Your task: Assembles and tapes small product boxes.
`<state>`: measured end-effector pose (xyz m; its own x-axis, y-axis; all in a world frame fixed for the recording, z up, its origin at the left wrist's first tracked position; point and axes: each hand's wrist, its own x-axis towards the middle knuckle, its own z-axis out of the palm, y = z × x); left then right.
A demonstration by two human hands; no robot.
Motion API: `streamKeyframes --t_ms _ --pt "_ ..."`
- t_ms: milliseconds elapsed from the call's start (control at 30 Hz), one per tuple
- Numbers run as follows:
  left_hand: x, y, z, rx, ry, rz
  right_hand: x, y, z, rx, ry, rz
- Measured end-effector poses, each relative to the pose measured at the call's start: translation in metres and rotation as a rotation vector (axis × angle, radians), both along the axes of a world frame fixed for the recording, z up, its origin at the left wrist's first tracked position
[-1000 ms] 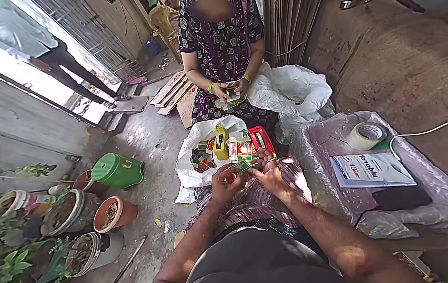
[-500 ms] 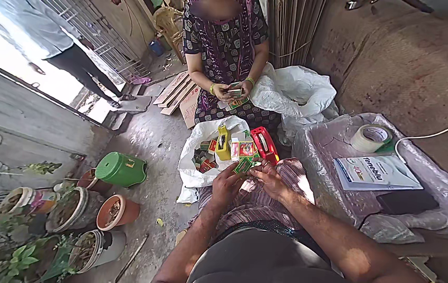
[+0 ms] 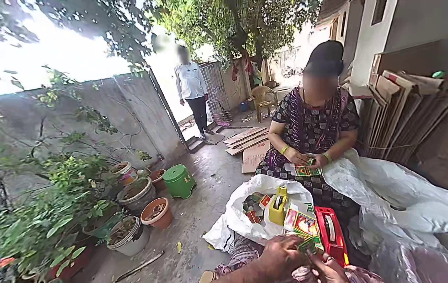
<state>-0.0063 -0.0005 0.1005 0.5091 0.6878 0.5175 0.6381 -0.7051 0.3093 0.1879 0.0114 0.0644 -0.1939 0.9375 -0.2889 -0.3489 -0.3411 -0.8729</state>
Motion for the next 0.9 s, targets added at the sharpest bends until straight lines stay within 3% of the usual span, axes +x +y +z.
streamKeyframes --t_ms 200,400,567,667,767,833,900 --pt "0.001 -0.002 -0.005 -0.092 -0.088 0.010 0.004 0.001 -0.003 -0.016 0.139 0.055" --pt "0.005 -0.007 -0.008 -0.153 -0.490 -0.024 -0.009 -0.012 0.019 0.296 -0.132 -0.124" --pt "0.017 -0.012 -0.006 -0.232 -0.721 -0.015 -0.006 -0.013 0.002 0.541 -0.313 -0.224" --pt "0.012 -0.004 -0.003 -0.240 -0.785 -0.063 -0.010 -0.014 0.000 0.574 -0.363 -0.248" --pt "-0.004 0.018 0.012 -0.108 -0.701 -0.052 -0.002 -0.009 -0.007 0.564 -0.439 -0.192" --pt "-0.027 0.037 0.015 0.035 -0.578 0.082 -0.004 -0.004 -0.012 0.500 -0.405 -0.136" --pt "-0.042 0.066 -0.003 0.110 -0.503 0.254 0.005 0.000 -0.019 0.457 -0.394 -0.160"
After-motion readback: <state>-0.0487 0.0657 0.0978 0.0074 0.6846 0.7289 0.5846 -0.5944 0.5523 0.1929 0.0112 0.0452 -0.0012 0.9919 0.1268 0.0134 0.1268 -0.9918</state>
